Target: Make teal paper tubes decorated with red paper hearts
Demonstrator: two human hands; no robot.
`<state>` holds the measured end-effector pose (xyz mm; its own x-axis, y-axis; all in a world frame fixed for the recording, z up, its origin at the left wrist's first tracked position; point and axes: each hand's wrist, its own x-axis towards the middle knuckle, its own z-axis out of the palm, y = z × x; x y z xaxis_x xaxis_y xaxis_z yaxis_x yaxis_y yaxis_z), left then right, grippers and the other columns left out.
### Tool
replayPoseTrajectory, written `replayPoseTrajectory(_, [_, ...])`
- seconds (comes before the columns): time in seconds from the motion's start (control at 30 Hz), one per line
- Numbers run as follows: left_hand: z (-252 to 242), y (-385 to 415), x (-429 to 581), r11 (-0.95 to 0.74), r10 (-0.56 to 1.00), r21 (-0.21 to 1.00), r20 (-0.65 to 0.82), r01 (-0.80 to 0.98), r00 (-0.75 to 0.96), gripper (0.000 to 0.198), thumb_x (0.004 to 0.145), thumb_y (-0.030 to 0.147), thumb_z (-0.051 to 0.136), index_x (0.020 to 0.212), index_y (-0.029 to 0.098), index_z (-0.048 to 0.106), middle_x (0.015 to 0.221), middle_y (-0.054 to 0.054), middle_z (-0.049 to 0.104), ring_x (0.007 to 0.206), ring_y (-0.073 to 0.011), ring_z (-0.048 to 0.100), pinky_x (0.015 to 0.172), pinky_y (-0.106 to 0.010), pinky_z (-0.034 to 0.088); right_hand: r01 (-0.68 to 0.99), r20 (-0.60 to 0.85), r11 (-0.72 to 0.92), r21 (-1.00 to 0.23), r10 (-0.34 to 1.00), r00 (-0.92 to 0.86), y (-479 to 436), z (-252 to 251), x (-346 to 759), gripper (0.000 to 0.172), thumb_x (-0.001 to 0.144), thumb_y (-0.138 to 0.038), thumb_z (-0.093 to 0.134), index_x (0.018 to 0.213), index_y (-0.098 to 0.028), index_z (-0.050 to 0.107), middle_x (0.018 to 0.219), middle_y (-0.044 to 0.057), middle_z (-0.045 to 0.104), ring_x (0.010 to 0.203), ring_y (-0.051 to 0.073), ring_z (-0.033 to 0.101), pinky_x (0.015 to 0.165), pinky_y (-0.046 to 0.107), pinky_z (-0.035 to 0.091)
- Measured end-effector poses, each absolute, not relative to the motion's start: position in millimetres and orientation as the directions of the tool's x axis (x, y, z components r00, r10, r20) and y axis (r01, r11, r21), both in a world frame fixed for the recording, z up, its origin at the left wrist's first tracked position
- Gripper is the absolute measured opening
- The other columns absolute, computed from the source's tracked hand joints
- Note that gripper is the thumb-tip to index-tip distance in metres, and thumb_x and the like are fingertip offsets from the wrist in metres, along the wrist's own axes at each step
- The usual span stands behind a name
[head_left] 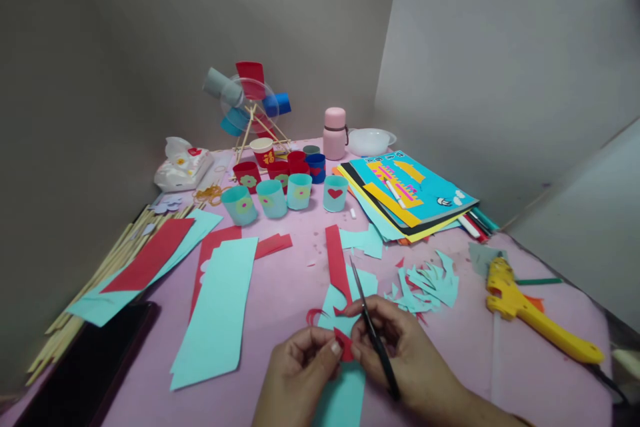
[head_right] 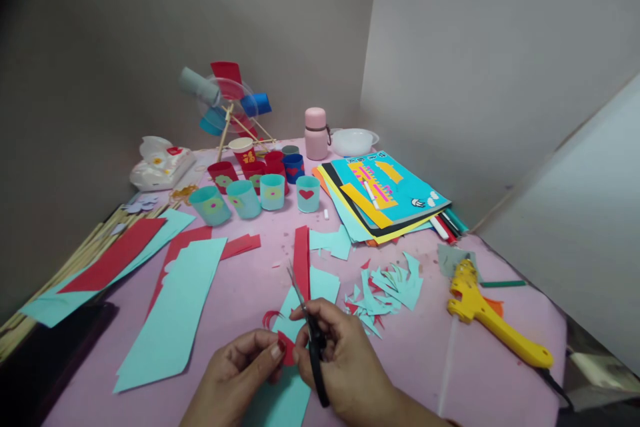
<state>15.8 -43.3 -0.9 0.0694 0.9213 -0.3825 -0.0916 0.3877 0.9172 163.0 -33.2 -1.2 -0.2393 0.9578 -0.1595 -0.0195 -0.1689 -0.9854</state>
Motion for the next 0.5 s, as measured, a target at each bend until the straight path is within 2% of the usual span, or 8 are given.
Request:
replayPoseTrajectory(0.17, [-3.6, -42.5, 9.4, 0.407, 0.907, 0.898, -0.419, -0.166, -0.044, 0.027, 0.062, 0.038, 0.074, 0.051, 0.017, 0.061, 0.048, 0.006, 0.052, 0.050, -0.0088, 0.042, 0.050, -0.019, 0.031, 0.088, -0.174, -0.152, -0.984, 0.918, -0.358, -32.0, -2.2, 174.9, 0.031, 0.067, -0.023, 0.065, 0.096, -0.017, 0.057, 0.062, -0.007, 0.043, 0.055, 0.010, 0.037, 0.050, 0.021, 0.031])
replayPoseTrajectory(0.27, [-3.7, -40.3, 3.7, 0.456, 0.870, 0.843, -0.490, -0.284, -0.057, 0.023, 0.062, 0.036, 0.076, 0.059, 0.019, 0.062, 0.046, 0.006, 0.054, 0.045, -0.0078, 0.043, 0.045, -0.018, 0.030, 0.286, -0.166, -0.025, -0.958, 0.862, -0.480, -31.1, -4.1, 181.4, 0.021, 0.065, -0.024, 0.067, 0.085, -0.019, 0.062, 0.060, -0.008, 0.040, 0.053, 0.009, 0.033, 0.047, 0.020, 0.026])
replayPoseTrajectory(0.37, [-2.4, -38.9, 0.3, 0.446, 0.870, 0.828, -0.490, -0.340, -0.051, 0.024, 0.060, 0.036, 0.078, 0.062, 0.018, 0.062, 0.043, 0.005, 0.058, 0.042, -0.0060, 0.045, 0.044, -0.016, 0.031, 0.453, -0.201, 0.066, -0.889, 0.833, -0.515, -28.9, -5.2, 182.7, 0.020, 0.058, -0.018, 0.069, 0.076, -0.021, 0.062, 0.056, -0.009, 0.040, 0.049, 0.008, 0.033, 0.045, 0.018, 0.023])
replayPoseTrajectory(0.5, [0.9, -39.0, 0.6, 0.453, 0.866, 0.819, -0.498, -0.352, -0.044, 0.024, 0.059, 0.035, 0.080, 0.064, 0.018, 0.064, 0.044, 0.003, 0.063, 0.042, -0.0045, 0.048, 0.045, -0.013, 0.034, 0.508, -0.183, 0.145, -0.849, 0.820, -0.542, -26.3, -5.5, 180.6, 0.021, 0.058, -0.022, 0.070, 0.077, -0.021, 0.060, 0.056, -0.008, 0.040, 0.049, 0.008, 0.032, 0.045, 0.019, 0.023])
